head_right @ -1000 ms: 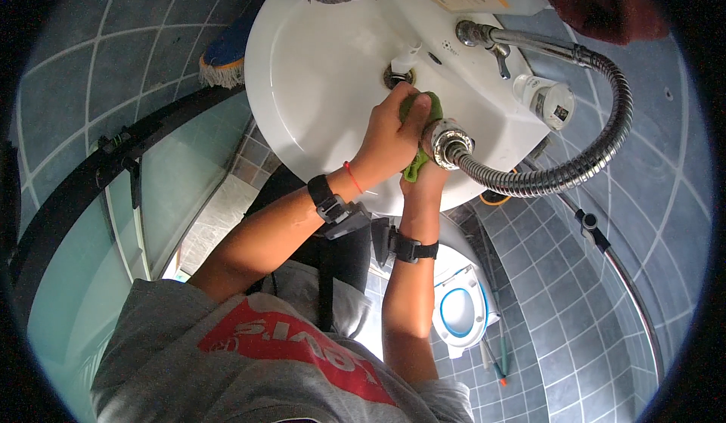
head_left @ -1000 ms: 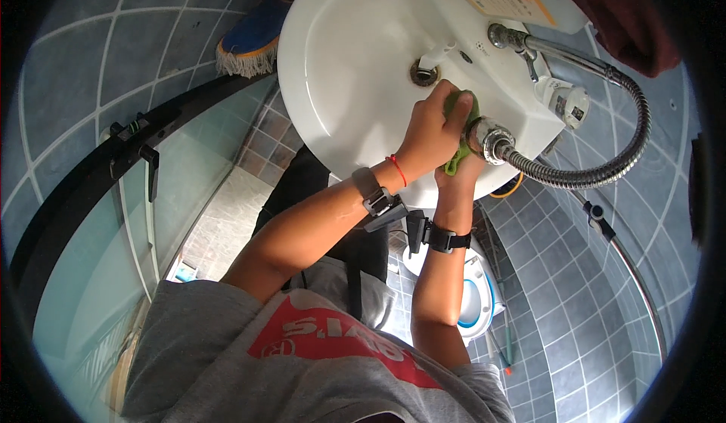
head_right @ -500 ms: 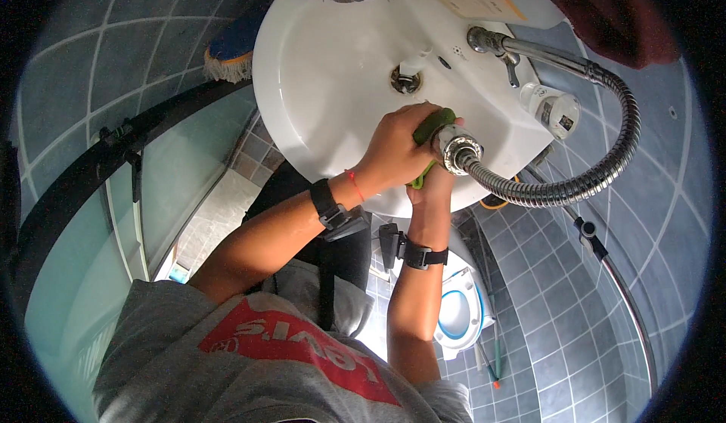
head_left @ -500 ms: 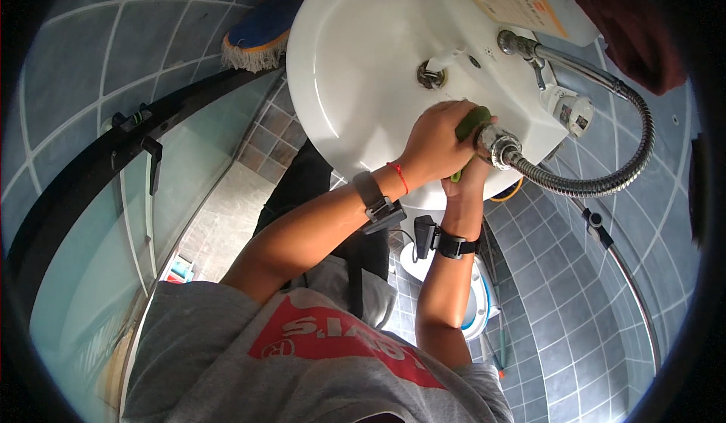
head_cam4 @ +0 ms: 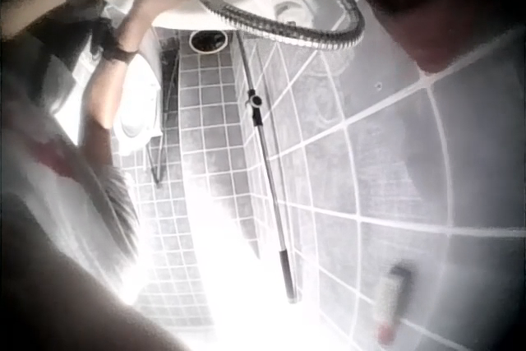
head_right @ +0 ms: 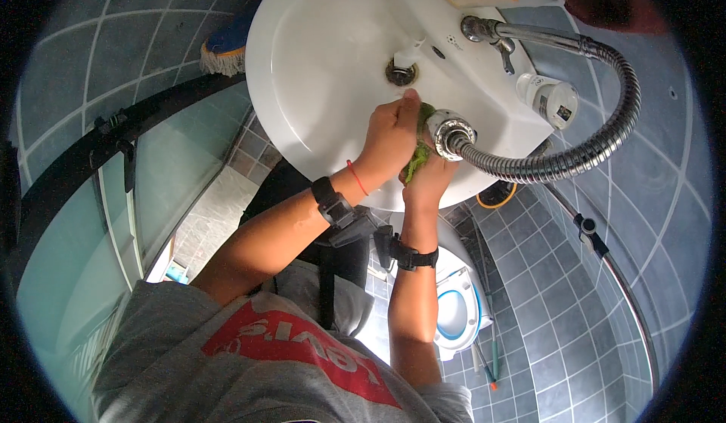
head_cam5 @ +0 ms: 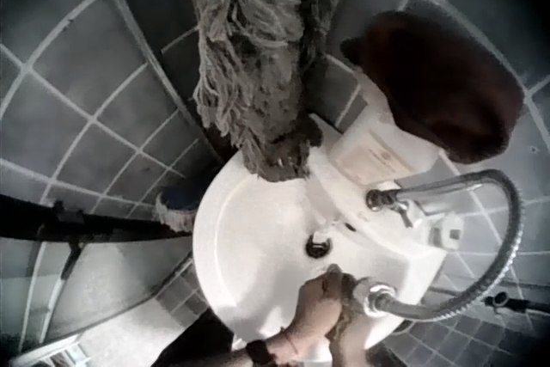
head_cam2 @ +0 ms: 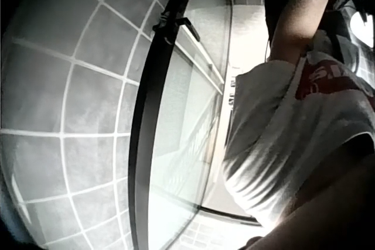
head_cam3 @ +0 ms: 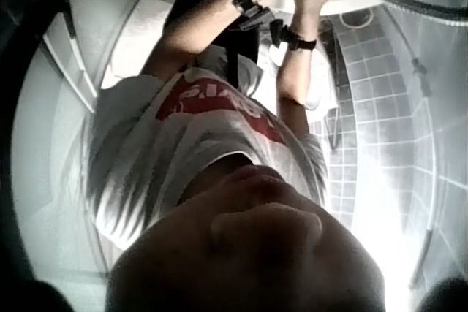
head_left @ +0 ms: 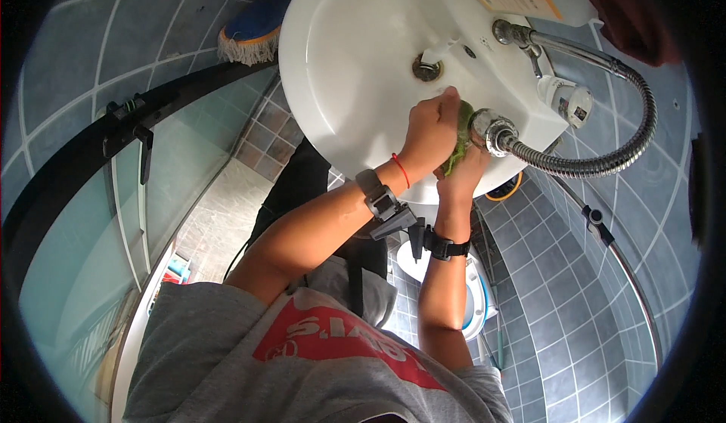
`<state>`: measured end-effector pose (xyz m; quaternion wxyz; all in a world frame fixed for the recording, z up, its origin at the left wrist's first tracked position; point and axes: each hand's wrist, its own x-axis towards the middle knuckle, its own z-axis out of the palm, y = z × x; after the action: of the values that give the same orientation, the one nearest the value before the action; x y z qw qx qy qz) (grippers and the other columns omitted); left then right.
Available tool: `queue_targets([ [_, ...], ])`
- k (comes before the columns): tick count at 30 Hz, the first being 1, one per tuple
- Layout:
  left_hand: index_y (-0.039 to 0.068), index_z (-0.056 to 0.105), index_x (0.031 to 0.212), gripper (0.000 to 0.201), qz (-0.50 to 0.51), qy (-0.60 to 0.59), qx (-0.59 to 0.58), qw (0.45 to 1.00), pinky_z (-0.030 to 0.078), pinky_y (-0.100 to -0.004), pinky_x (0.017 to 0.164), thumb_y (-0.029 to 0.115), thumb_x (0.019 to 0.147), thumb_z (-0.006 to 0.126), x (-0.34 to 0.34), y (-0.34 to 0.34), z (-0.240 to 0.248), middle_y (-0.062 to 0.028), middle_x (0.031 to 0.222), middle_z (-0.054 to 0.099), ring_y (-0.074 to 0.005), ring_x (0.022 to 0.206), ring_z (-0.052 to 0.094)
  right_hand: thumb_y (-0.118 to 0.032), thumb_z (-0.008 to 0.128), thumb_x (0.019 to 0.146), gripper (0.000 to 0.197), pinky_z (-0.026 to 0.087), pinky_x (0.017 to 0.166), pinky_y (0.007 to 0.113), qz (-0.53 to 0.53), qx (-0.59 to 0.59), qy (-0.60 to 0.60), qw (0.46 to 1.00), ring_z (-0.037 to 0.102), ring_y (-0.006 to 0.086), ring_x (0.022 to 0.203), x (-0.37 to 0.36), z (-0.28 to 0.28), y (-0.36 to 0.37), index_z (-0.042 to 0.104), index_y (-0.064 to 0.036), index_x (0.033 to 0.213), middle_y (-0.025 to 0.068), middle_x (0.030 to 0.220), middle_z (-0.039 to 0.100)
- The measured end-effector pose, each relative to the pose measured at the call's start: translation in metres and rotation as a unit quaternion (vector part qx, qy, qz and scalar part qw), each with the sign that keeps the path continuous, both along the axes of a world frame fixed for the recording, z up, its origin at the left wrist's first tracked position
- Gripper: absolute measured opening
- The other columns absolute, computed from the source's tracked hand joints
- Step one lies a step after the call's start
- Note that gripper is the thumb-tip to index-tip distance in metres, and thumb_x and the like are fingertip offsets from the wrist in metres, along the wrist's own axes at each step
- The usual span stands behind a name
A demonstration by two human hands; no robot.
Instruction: The person cleans a bathroom sink and faucet with a cloth, then walks to another room and wipes a vertical wooden post.
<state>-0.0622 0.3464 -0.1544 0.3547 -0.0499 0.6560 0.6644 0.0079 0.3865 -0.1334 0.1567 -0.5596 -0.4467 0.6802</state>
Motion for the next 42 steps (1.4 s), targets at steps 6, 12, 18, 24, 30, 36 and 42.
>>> queue_targets([
  [6,0.003,0.065,0.086,0.044,0.112,-0.316,0.157,0.929,0.047,-0.0319,0.069,0.033,0.107,0.040,0.003,-0.004,0.001,-0.0016,0.085,0.065,-0.0119,0.072,0.055,-0.023,0.057,0.100,0.031,0.049,0.073,0.026,0.161,0.203,-0.034,0.965,0.059,0.0112,0.084,0.028,-0.012,0.023,0.065,0.0060,0.109,0.0062,0.095,0.067],
  [12,0.004,0.066,0.110,0.046,0.008,-0.301,0.152,0.941,0.048,-0.0381,0.089,0.041,0.105,0.040,-0.013,-0.035,-0.007,-0.0055,0.112,0.066,-0.0169,0.103,0.061,-0.020,0.077,0.082,0.031,0.050,0.077,0.032,0.284,0.348,-0.074,0.891,0.065,0.0178,0.082,0.028,0.020,0.044,0.069,0.0033,0.102,0.0144,0.088,0.071],
  [18,0.012,0.061,0.119,0.046,-0.055,-0.378,0.202,0.902,0.051,-0.0466,0.090,0.050,0.104,0.039,-0.003,-0.037,0.002,-0.0045,0.115,0.064,-0.0200,0.107,0.061,-0.021,0.078,0.079,0.034,0.052,0.077,0.034,0.382,0.327,0.028,0.864,0.066,0.0237,0.085,0.021,0.021,0.053,0.070,-0.0007,0.105,0.0153,0.094,0.070],
  [24,0.021,0.058,0.121,0.031,-0.007,-0.397,0.236,0.887,0.052,-0.0409,0.086,0.042,0.102,0.044,0.014,-0.019,0.025,0.0018,0.114,0.063,-0.0151,0.104,0.061,-0.024,0.062,0.090,0.027,0.036,0.101,0.047,0.414,0.348,0.038,0.841,0.051,0.0390,0.113,0.014,0.007,0.057,0.067,-0.0038,0.108,0.0192,0.118,0.062],
  [30,0.005,0.061,0.117,0.035,0.131,-0.220,0.225,0.940,0.051,-0.0282,0.078,0.035,0.104,0.050,0.034,0.005,0.013,-0.0019,0.106,0.064,-0.0094,0.092,0.060,-0.018,0.061,0.089,0.037,0.038,0.100,0.044,0.378,0.435,0.068,0.815,0.049,0.0387,0.117,0.016,-0.004,0.062,0.059,-0.0005,0.121,0.0183,0.126,0.055],
  [36,-0.001,0.065,0.095,0.043,0.165,-0.062,0.109,0.978,0.047,-0.0275,0.076,0.037,0.105,0.049,0.028,0.008,0.011,-0.0019,0.084,0.064,-0.0091,0.079,0.055,-0.023,0.053,0.099,0.040,0.044,0.098,0.033,0.178,0.050,0.108,0.977,0.055,0.0205,0.115,0.025,-0.011,0.056,0.050,-0.0016,0.133,0.0090,0.128,0.055],
  [42,-0.001,0.063,0.109,0.046,0.125,0.035,0.115,0.985,0.046,-0.0295,0.088,0.040,0.106,0.043,0.041,0.000,0.012,-0.0086,0.100,0.066,-0.0138,0.095,0.057,-0.033,0.047,0.103,0.040,0.046,0.100,0.035,0.123,-0.167,0.212,0.955,0.057,0.0183,0.115,0.017,-0.008,0.041,0.050,-0.0063,0.132,0.0065,0.125,0.059],
])
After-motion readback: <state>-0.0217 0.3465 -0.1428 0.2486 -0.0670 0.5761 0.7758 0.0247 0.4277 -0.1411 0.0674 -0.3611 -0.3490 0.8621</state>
